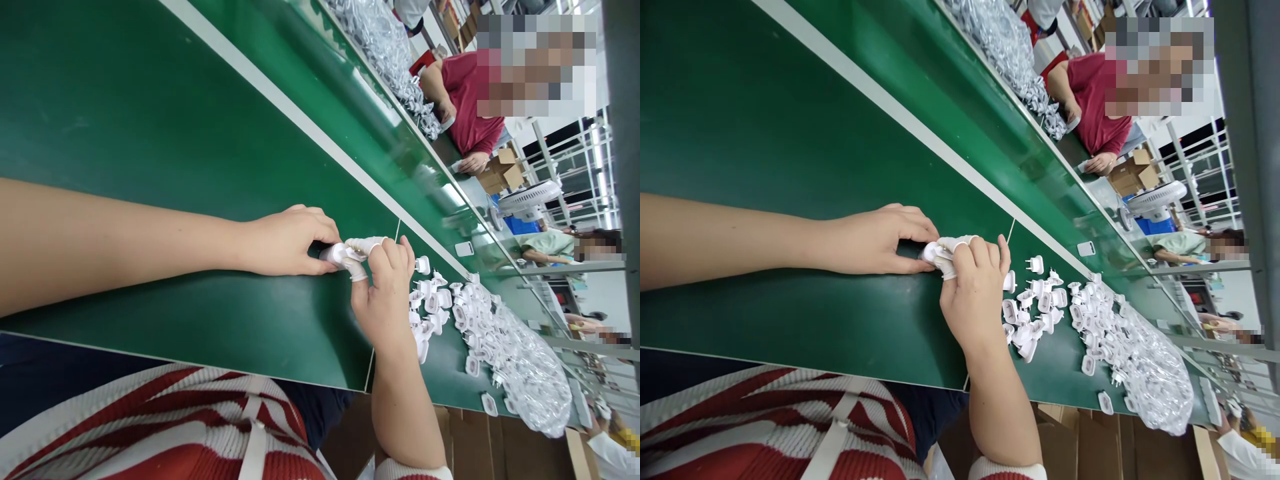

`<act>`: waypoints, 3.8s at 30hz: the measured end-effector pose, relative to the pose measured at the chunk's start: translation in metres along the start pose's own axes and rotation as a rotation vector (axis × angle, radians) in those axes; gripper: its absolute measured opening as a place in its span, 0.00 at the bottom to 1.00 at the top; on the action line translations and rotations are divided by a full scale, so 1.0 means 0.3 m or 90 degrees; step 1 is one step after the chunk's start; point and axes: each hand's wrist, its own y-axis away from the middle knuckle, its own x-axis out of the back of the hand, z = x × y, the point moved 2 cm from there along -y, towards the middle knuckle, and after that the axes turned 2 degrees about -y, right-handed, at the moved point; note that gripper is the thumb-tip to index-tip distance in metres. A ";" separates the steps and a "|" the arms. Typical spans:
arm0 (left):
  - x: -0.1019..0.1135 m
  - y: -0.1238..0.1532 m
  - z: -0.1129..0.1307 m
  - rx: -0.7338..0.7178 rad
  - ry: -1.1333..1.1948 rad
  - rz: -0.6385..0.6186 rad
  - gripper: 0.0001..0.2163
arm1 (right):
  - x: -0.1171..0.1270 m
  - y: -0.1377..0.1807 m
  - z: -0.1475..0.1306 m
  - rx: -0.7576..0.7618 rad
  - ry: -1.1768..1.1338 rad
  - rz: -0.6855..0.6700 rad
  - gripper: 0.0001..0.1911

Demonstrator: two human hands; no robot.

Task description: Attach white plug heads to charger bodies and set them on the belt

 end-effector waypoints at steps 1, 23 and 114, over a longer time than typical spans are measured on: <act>0.003 0.001 0.002 0.000 0.000 -0.008 0.15 | 0.001 0.001 0.002 0.008 -0.011 0.003 0.13; 0.004 0.000 0.003 -0.012 0.006 -0.024 0.15 | 0.007 0.007 0.022 0.023 -0.148 0.154 0.08; 0.016 -0.009 0.029 -0.003 -0.044 -0.013 0.09 | 0.016 -0.041 0.006 0.080 -0.087 0.127 0.06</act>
